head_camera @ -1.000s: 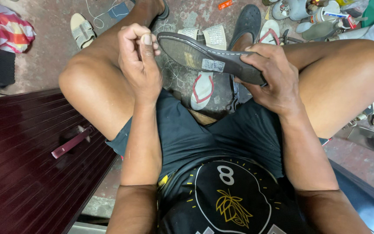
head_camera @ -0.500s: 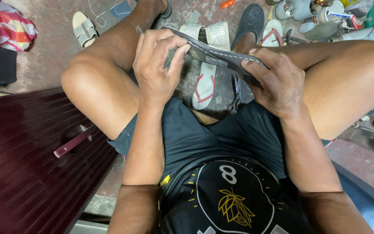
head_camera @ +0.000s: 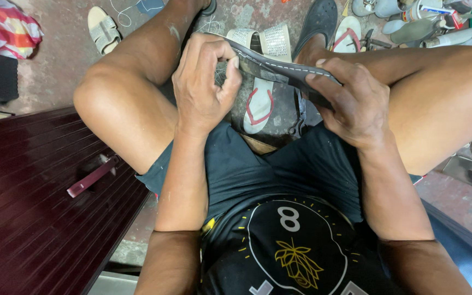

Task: The person sits on the floor and repairs a sandal. They use a small knife to scrape the sole, then use a lighter to heat the sole, and finally use a wooden tool to press and shape the sole.

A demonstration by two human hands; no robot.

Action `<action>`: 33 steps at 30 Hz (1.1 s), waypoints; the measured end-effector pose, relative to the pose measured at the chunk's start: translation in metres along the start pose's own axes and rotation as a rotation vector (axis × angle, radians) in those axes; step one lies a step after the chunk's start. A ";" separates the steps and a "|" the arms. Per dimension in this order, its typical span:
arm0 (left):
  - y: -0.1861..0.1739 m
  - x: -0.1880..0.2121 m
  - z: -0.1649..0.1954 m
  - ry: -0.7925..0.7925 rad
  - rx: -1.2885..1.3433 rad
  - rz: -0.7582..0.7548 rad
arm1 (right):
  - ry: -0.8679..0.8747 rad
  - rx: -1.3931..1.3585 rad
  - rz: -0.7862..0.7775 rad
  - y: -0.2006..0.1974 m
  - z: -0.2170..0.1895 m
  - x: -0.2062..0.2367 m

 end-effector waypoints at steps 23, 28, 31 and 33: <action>0.000 0.001 -0.004 -0.019 0.011 0.040 | 0.000 -0.032 0.049 -0.001 0.001 0.002; -0.002 0.009 -0.010 -0.119 0.096 0.075 | -0.005 -0.033 0.054 -0.001 0.000 0.000; -0.003 0.012 -0.016 -0.121 0.082 0.120 | -0.007 -0.039 0.070 -0.003 -0.002 -0.003; -0.007 0.010 -0.023 -0.134 -0.020 0.179 | -0.011 -0.046 0.092 -0.006 -0.003 -0.008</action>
Point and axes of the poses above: each hand's wrist, its own x-axis away from the middle knuckle, its own y-axis out of the palm, z = x × y, the point moved 2 cm from there along -x, towards the middle knuckle, and after that the axes turned 6 degrees about z, right-handed, at the moved point
